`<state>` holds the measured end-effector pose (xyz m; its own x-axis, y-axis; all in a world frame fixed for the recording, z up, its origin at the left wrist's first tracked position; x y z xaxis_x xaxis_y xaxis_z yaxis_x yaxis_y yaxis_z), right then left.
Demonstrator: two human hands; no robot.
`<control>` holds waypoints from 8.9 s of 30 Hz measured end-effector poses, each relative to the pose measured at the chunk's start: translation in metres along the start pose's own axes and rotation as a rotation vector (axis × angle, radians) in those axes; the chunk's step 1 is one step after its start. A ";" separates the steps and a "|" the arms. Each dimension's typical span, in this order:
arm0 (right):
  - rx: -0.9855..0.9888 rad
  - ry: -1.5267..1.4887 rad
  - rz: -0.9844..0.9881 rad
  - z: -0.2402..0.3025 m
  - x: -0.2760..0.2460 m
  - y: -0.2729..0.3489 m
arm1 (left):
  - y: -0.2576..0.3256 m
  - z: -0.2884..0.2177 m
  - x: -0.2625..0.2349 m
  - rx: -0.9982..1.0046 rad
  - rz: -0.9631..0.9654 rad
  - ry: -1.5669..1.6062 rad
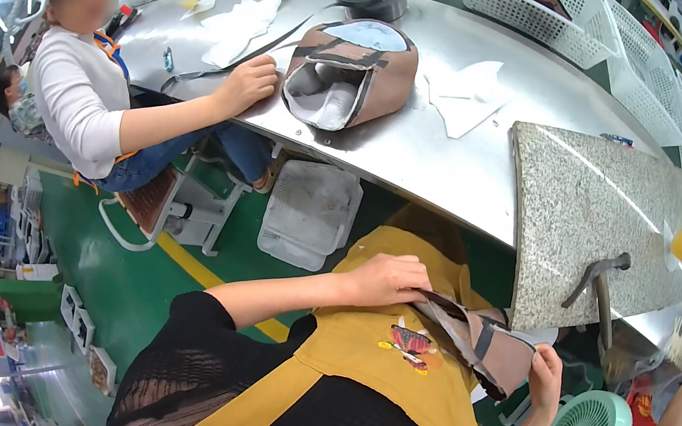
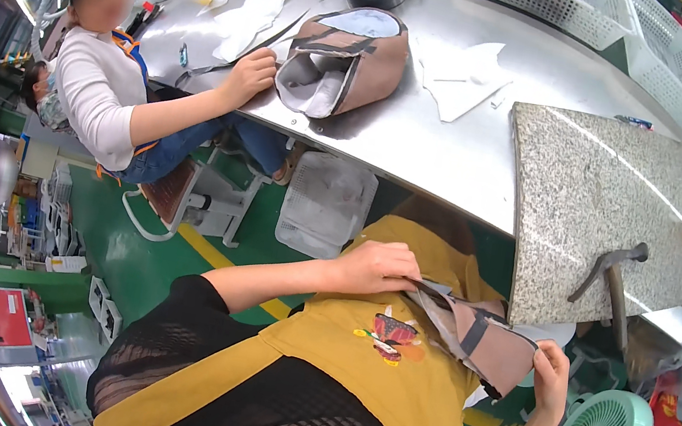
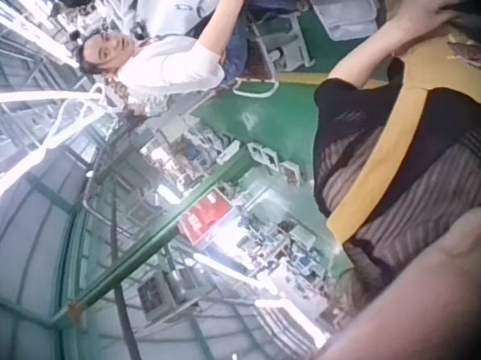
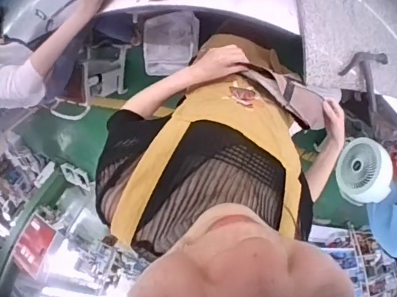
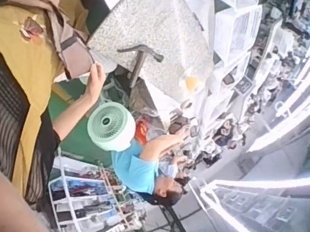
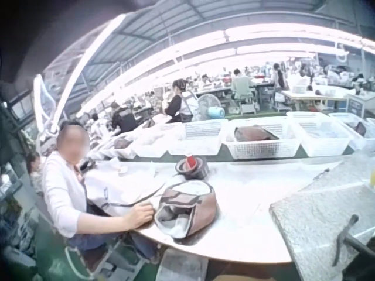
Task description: The person uses a hammer to secure components on a brown bag-like item at a factory workstation. They repeatedly position the item, strike it with the hammer, and then apply a yellow substance from a small container onto the item's surface.
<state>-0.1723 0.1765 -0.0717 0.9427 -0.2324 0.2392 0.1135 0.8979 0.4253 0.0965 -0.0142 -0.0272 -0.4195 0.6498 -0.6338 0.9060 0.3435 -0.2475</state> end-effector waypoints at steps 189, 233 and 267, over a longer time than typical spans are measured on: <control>-0.436 1.671 -0.738 0.177 -0.009 -0.084 | -0.181 -0.030 0.182 0.526 0.309 -0.163; -0.367 1.691 -0.744 0.182 -0.004 -0.086 | -0.184 -0.028 0.182 0.478 0.337 -0.042; -0.463 1.646 -0.731 0.180 -0.011 -0.088 | -0.193 -0.012 0.221 0.316 0.386 -0.022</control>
<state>-0.2490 0.0324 0.0449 -0.0416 -0.2747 -0.9606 0.3852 0.8827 -0.2691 -0.1716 0.0710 -0.1110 -0.0519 0.6735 -0.7374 0.9694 -0.1436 -0.1993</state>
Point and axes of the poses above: each hand's wrist, its own y-axis away from the middle knuckle, its own x-axis out of the palm, z = x × y, the point moved 8 cm from there along -y, towards the middle knuckle, and after that the axes turned 5 degrees about z, right-handed, at the moved point
